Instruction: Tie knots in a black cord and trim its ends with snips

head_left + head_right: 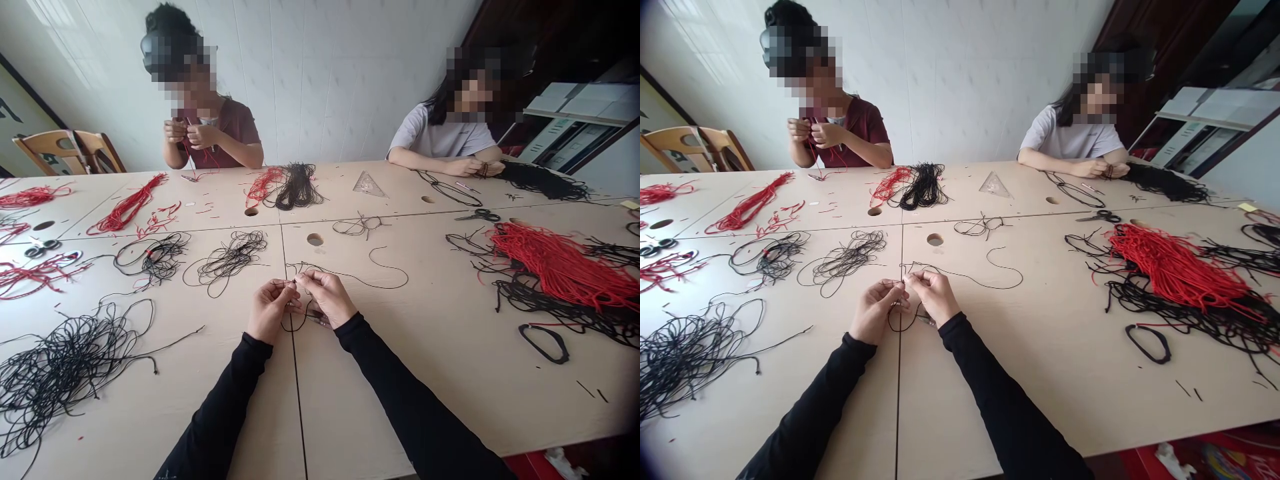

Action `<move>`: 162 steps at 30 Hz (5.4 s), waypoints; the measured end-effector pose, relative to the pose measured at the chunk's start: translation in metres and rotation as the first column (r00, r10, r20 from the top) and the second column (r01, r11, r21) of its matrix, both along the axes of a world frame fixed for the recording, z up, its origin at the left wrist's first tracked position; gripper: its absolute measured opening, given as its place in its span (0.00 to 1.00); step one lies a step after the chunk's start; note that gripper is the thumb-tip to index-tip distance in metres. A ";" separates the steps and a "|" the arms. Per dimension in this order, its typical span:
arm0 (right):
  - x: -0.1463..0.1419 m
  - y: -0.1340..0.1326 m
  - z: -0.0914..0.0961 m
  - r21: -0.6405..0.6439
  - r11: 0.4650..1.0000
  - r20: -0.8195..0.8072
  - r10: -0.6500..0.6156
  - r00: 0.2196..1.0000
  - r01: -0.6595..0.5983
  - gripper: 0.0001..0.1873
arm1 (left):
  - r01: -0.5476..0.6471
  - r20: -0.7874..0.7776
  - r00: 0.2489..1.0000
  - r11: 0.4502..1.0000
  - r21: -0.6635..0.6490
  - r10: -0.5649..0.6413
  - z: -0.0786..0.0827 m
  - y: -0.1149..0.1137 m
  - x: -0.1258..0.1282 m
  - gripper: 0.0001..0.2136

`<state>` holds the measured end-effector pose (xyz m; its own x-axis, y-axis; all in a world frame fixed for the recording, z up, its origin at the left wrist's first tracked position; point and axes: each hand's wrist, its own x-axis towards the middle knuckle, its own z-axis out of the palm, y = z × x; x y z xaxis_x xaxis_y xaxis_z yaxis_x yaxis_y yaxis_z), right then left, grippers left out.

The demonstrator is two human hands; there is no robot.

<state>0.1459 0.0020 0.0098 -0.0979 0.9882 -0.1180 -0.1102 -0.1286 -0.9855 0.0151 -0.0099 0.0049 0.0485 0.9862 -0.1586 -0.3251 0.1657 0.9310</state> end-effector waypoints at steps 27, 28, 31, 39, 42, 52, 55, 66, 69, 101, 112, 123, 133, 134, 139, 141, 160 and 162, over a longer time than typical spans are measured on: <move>0.001 0.000 0.001 -0.011 0.998 0.056 0.067 0.996 -0.066 0.17 | -0.131 0.081 0.988 0.991 -0.024 0.133 0.001 0.002 -0.005 0.16; 0.001 0.000 0.000 0.000 0.997 0.066 0.083 0.994 -0.083 0.16 | -0.128 0.085 0.988 0.991 -0.025 0.129 0.001 0.003 -0.006 0.16; 0.002 0.003 -0.002 0.104 0.990 0.125 0.082 0.989 -0.095 0.14 | -0.130 0.086 0.988 0.991 -0.016 0.130 -0.001 0.003 -0.006 0.15; 0.003 0.006 -0.006 0.183 0.981 0.171 0.037 0.985 -0.068 0.13 | -0.091 0.092 0.991 0.995 -0.027 0.093 0.000 0.005 -0.009 0.15; 0.003 0.005 -0.006 0.152 0.986 0.128 0.051 0.990 -0.071 0.14 | -0.012 0.089 0.996 0.999 -0.050 0.017 0.003 0.005 -0.009 0.16; 0.004 0.004 -0.005 0.169 0.985 0.199 0.009 0.980 -0.043 0.17 | 0.053 -0.019 0.998 0.998 -0.027 -0.054 0.003 0.002 -0.004 0.17; 0.004 0.004 -0.006 0.195 0.980 0.172 -0.008 0.985 -0.027 0.17 | 0.090 -0.049 0.995 0.996 -0.022 -0.091 0.005 0.001 -0.003 0.17; 0.001 0.004 -0.009 0.201 0.979 0.133 0.004 0.991 -0.031 0.16 | 0.065 -0.076 0.995 0.997 0.032 -0.063 0.002 0.002 -0.003 0.14; 0.002 0.004 -0.009 0.232 0.972 0.163 -0.005 0.987 -0.033 0.16 | 0.046 -0.038 0.998 0.999 -0.016 -0.047 0.004 0.001 -0.004 0.14; 0.023 0.007 -0.006 0.483 0.874 0.570 -0.272 0.775 -0.048 0.10 | -0.089 -0.001 0.996 0.996 -0.019 0.089 -0.002 0.008 -0.013 0.16; 0.017 0.001 0.006 0.511 0.855 0.393 -0.327 0.859 0.092 0.13 | 0.274 -0.208 0.933 0.955 -0.114 -0.293 0.006 0.000 -0.008 0.15; 0.007 -0.002 0.003 0.561 0.828 0.399 -0.278 0.874 0.007 0.09 | 0.270 -0.238 0.930 0.960 -0.079 -0.281 0.003 0.000 -0.007 0.14; 0.003 -0.004 0.003 0.658 0.740 0.530 -0.323 0.784 -0.140 0.10 | 0.191 -0.141 0.968 0.976 -0.107 -0.206 0.003 0.002 -0.008 0.16; 0.002 -0.004 0.002 0.663 0.736 0.533 -0.338 0.776 -0.135 0.10 | 0.179 -0.125 0.973 0.977 -0.111 -0.193 0.003 0.002 -0.008 0.16; 0.002 -0.004 0.003 0.695 0.706 0.536 -0.385 0.751 -0.134 0.10 | 0.144 -0.064 0.986 0.984 -0.101 -0.151 0.005 0.002 -0.007 0.17; 0.002 -0.004 0.003 0.699 0.698 0.553 -0.388 0.737 -0.157 0.10 | 0.133 -0.047 0.989 0.986 -0.098 -0.138 0.006 0.001 -0.007 0.17; -0.003 -0.005 -0.003 0.614 0.786 0.526 -0.333 0.783 -0.078 0.08 | 0.118 0.014 0.993 0.988 -0.103 -0.118 0.007 0.001 -0.008 0.16; -0.003 -0.006 -0.003 0.612 0.787 0.531 -0.337 0.777 -0.078 0.08 | 0.122 0.008 0.993 0.987 -0.100 -0.122 0.007 0.001 -0.007 0.17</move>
<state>0.1427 -0.0035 0.0069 -0.0791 0.8716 0.4838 0.5396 0.4455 -0.7144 0.0077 -0.0089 0.0114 0.1674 0.9519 -0.2565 -0.2984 0.2969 0.9071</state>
